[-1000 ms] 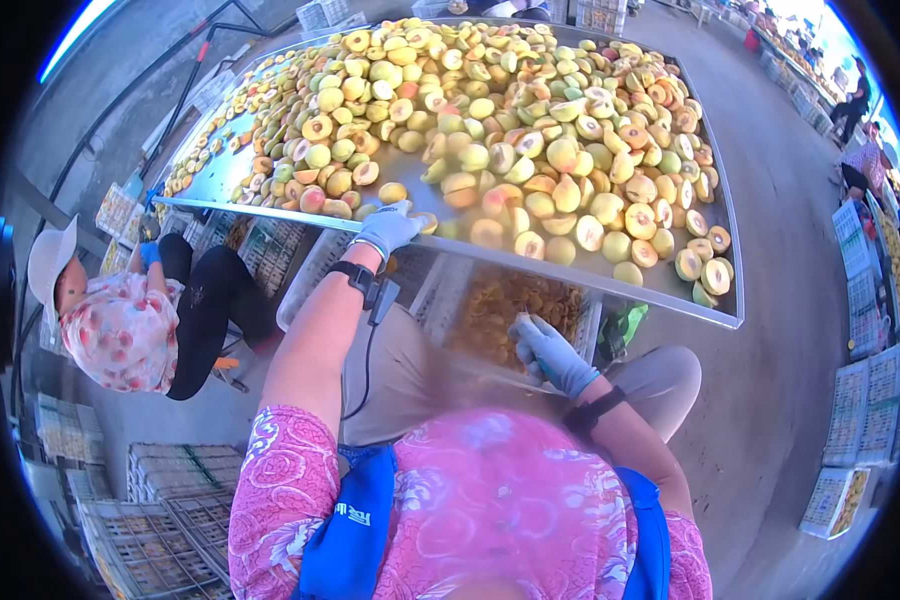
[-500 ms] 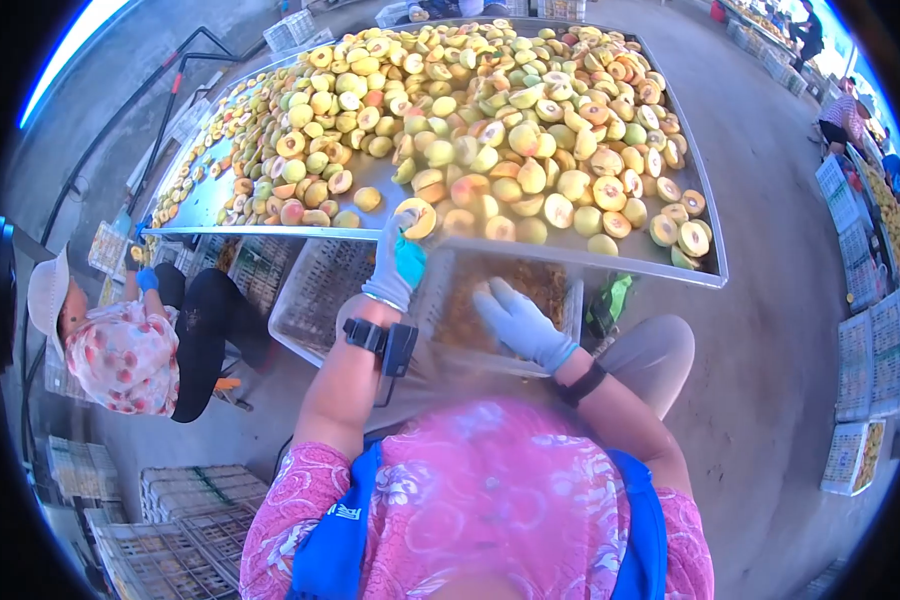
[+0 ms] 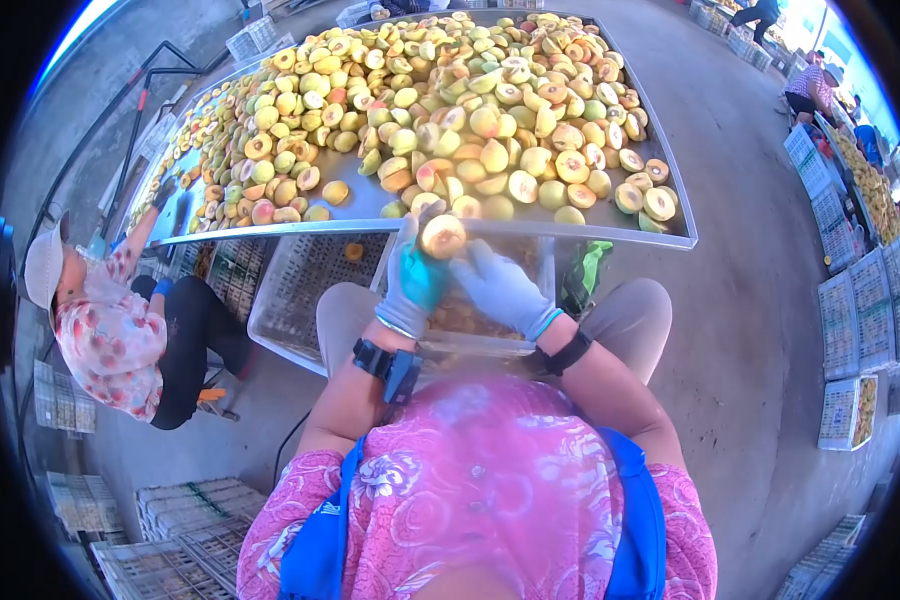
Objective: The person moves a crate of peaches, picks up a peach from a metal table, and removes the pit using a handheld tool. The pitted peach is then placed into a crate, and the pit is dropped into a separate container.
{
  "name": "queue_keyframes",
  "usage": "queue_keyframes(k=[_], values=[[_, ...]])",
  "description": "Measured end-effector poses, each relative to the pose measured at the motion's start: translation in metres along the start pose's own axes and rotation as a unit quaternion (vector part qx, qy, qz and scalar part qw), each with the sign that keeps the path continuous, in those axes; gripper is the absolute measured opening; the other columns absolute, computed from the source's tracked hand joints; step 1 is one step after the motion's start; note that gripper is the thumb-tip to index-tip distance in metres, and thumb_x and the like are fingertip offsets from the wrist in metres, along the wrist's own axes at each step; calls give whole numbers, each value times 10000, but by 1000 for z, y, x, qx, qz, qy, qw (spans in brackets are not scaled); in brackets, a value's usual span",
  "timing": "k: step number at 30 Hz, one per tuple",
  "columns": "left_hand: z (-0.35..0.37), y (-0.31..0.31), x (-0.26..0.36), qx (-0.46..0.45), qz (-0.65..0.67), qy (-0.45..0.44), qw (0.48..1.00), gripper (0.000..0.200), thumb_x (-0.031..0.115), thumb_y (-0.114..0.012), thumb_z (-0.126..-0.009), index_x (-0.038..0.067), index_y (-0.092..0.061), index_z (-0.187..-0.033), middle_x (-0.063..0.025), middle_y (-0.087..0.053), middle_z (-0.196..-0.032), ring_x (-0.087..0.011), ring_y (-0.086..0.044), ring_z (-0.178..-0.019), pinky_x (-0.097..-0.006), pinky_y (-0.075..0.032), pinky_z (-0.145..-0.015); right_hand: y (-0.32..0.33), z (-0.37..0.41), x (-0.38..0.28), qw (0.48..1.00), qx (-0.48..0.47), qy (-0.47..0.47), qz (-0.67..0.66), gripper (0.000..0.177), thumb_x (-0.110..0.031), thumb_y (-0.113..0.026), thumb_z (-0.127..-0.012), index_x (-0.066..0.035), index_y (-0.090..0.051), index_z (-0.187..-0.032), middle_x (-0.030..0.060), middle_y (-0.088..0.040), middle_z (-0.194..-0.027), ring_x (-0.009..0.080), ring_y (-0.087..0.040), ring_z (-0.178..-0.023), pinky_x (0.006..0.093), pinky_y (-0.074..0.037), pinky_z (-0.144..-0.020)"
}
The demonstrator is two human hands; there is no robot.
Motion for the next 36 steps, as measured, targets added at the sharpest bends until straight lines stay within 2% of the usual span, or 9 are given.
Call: queue_keyframes(k=[1,3,7,9,19,21,29,31,36], values=[[2,0,-9,2,-1,-3,1000,439,324,-369,-1032,-1,-471,-1308,-150,-588,-1169,-268,-597,-1055,-367,-479,-962,2,2,-4,999,14,32,35,302,-304,-534,-948,-17,-503,-1038,259,-641,-914,452,-606,-872,509,-472,-712],[3,-10,-43,-39,258,66,963,470,347,-418,-1017,6,-455,-1338,-136,-578,-1183,-248,-571,-1090,-354,-463,-974,2,1,-4,998,14,41,41,302,-306,-533,-947,-18,-504,-1035,263,-638,-894,457,-605,-857,519,-470,-706],[6,-8,-65,-24,222,101,969,491,380,-462,-1000,7,-471,-1318,-112,-574,-1187,-232,-564,-1088,-346,-460,-973,2,0,-4,996,25,67,56,294,-304,-537,-945,-23,-507,-1027,271,-632,-850,461,-606,-818,530,-466,-684],[11,-17,-75,-2,390,144,909,510,421,-446,-1002,11,-480,-1305,-103,-575,-1187,-214,-568,-1067,-330,-462,-965,0,-1,-1,995,20,74,61,292,-301,-537,-945,-23,-506,-1026,267,-630,-839,461,-605,-802,532,-464,-677],[12,-20,-47,-6,364,118,924,524,442,-369,-1026,10,-457,-1309,-74,-600,-1119,-158,-567,-1003,-285,-466,-910,-7,-3,-13,995,-25,65,67,300,-317,-508,-961,-23,-503,-1021,266,-622,-841,453,-604,-797,522,-460,-671],[14,-13,-26,-50,106,21,993,557,467,-355,-1022,-4,-466,-1296,-63,-612,-1089,-158,-573,-963,-279,-467,-887,-13,-4,-8,995,-26,71,71,310,-325,-491,-968,-21,-497,-1030,269,-620,-823,457,-603,-775,525,-460,-662],[18,-10,-18,-46,102,34,993,587,525,-393,-994,-13,-571,-1146,-77,-638,-990,-157,-592,-897,-277,-489,-825,-18,4,2,993,-53,72,76,315,-310,-454,-983,-9,-459,-1080,276,-609,-738,468,-591,-661,541,-455,-605],[14,-11,-36,-58,117,44,990,578,522,-403,-993,-11,-592,-1114,-78,-643,-963,-153,-597,-891,-277,-495,-811,-28,7,17,987,-113,23,112,336,-297,-463,-991,-5,-455,-1158,281,-634,-859,470,-605,-791,517,-457,-669],[19,-38,-79,-176,262,334,888,509,470,-447,-995,-2,-603,-1106,-76,-643,-965,-144,-610,-881,-266,-513,-788,-39,19,32,994,-71,48,73,316,-299,-459,-995,-8,-459,-1119,249,-627,-830,434,-604,-732,486,-453,-631]])
Point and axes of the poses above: each hand's wrist, its own z-axis away from the middle knuckle, its own y-axis out of the back of the hand, x = y × z, the point moved 10 cm from there along -z, towards the middle knuckle
